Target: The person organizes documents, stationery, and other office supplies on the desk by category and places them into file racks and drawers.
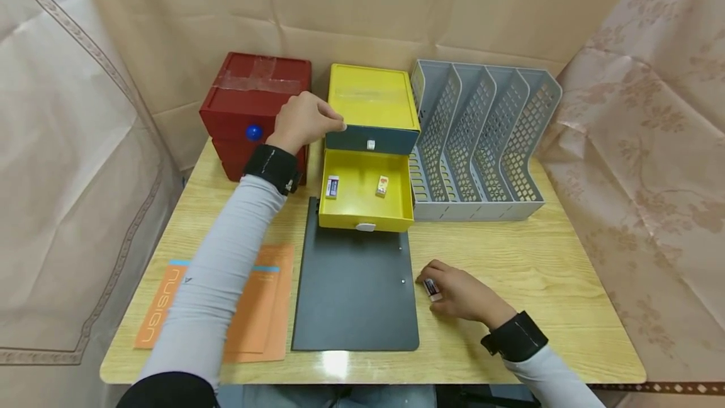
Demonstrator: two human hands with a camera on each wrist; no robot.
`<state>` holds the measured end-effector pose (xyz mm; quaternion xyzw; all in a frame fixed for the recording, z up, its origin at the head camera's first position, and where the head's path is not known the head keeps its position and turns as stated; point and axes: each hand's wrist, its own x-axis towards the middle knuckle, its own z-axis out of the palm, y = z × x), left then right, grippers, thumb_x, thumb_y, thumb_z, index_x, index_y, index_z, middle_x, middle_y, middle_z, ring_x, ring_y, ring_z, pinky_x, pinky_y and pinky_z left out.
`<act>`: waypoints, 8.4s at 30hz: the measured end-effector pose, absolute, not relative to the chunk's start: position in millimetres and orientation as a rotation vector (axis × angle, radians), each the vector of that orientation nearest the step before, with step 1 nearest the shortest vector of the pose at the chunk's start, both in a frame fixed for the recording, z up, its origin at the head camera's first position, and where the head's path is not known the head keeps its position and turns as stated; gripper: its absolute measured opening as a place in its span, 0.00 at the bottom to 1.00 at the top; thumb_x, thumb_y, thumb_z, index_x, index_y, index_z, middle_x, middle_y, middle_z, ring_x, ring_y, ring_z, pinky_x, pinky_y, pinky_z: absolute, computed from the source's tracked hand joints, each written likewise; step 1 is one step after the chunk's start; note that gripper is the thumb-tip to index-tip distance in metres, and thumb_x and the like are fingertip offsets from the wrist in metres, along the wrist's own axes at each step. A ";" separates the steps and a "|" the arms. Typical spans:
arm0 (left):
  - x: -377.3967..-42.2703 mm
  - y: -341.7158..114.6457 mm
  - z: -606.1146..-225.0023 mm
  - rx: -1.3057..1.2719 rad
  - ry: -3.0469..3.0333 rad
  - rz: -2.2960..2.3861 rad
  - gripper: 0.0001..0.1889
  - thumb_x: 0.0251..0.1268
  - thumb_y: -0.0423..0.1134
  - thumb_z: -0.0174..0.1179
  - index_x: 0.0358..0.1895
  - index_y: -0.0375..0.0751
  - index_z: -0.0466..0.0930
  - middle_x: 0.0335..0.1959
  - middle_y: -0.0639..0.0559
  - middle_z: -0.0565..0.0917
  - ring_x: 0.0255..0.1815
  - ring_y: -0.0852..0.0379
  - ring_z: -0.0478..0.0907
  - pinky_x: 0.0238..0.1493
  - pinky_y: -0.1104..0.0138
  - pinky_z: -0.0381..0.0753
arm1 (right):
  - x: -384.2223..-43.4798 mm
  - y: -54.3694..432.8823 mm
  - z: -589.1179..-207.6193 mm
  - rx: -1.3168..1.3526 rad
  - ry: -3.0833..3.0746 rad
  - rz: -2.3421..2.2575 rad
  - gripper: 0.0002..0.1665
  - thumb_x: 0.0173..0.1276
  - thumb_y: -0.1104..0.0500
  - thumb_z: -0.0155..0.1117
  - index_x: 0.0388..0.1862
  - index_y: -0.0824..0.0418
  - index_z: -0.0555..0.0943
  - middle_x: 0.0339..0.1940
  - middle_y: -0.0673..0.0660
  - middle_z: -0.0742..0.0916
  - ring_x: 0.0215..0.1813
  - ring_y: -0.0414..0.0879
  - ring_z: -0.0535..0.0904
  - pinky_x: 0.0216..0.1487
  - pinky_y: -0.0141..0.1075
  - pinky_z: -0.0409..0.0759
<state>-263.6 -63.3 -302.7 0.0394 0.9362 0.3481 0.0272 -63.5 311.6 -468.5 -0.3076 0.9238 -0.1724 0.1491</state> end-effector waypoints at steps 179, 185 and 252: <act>-262.8 -65.5 -301.9 0.114 2.892 1.088 0.15 0.63 0.58 0.68 0.45 0.55 0.91 0.36 0.56 0.87 0.32 0.53 0.83 0.35 0.59 0.79 | -206.1 209.5 -358.1 -0.951 2.845 -0.552 0.30 0.67 0.48 0.72 0.63 0.61 0.81 0.54 0.58 0.85 0.52 0.54 0.83 0.53 0.47 0.82; -262.0 -61.5 -305.1 0.109 2.881 1.103 0.14 0.62 0.58 0.69 0.44 0.56 0.92 0.35 0.56 0.88 0.32 0.52 0.83 0.34 0.60 0.79 | -233.2 183.4 -370.3 -0.925 2.823 -0.331 0.26 0.65 0.49 0.73 0.59 0.60 0.83 0.55 0.56 0.86 0.55 0.52 0.82 0.59 0.47 0.80; -262.7 -65.4 -304.7 0.131 2.898 1.080 0.16 0.64 0.57 0.68 0.47 0.54 0.91 0.43 0.53 0.88 0.33 0.54 0.84 0.37 0.60 0.80 | -125.1 180.5 -432.5 -1.324 3.325 -0.348 0.09 0.64 0.55 0.74 0.35 0.54 0.81 0.22 0.48 0.84 0.20 0.40 0.76 0.18 0.33 0.70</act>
